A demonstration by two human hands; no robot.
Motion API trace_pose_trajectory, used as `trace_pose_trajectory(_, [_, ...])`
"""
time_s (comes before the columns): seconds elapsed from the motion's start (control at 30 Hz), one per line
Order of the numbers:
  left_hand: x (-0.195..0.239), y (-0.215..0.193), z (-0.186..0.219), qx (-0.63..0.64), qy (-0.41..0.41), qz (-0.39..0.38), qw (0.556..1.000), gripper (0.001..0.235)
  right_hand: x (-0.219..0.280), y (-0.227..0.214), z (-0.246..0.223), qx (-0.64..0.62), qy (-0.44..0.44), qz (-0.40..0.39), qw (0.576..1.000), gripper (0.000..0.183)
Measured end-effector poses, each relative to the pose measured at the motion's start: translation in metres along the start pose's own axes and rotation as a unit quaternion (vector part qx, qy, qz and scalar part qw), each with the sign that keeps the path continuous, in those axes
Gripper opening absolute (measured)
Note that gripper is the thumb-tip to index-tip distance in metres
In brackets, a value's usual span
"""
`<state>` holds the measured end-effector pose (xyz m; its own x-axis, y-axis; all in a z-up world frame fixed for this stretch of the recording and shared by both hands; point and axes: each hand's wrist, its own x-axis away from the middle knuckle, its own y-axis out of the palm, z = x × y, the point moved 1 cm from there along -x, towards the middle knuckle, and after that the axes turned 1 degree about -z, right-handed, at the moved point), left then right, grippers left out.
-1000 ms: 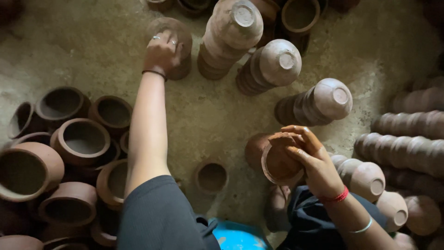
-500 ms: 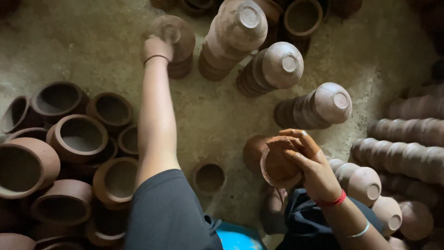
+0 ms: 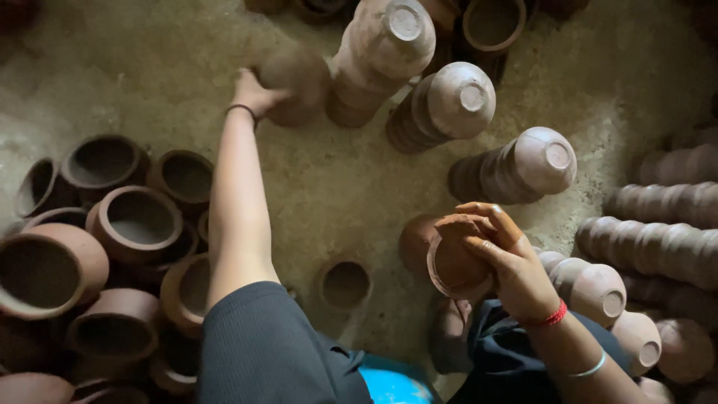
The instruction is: The person dips pottery bowls into a container of liquid clay slip by hand, turning each piece to ensure even coverage before placing it onto a stack.
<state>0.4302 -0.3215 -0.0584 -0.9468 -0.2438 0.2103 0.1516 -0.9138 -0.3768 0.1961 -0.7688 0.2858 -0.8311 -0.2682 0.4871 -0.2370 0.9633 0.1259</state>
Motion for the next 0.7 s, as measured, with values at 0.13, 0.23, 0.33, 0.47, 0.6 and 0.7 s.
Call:
trace_pose_trajectory(0.13, [0.046,0.014,0.042,-0.410,0.027,-0.151,0.899,0.107,0.008,-0.005,-0.001,0.017,0.002,0.009,1.000,0.043])
trace_pose_trajectory(0.23, [0.116,0.026,0.059,-0.474,0.040,-0.257,0.841,0.093,0.016,-0.013,0.001,0.035,-0.031,-0.012,0.999,0.043])
trace_pose_trajectory(0.33, [0.181,0.037,0.089,-0.491,0.058,-0.298,0.816,0.072,0.019,-0.027,0.003,0.005,-0.048,-0.023,0.999,0.044])
trace_pose_trajectory(0.47, [0.252,0.035,0.158,-0.346,0.081,-0.305,0.884,0.062,0.021,-0.041,0.022,-0.001,-0.109,-0.064,0.992,0.040])
trace_pose_trajectory(0.6, [0.332,0.008,0.240,0.073,0.103,-0.380,0.916,0.047,0.027,-0.052,0.040,-0.061,-0.085,-0.043,0.994,0.035])
trace_pose_trajectory(0.7, [0.396,0.000,0.259,0.167,0.094,-0.374,0.908,0.029,0.035,-0.054,0.045,-0.117,-0.101,-0.038,0.987,0.033])
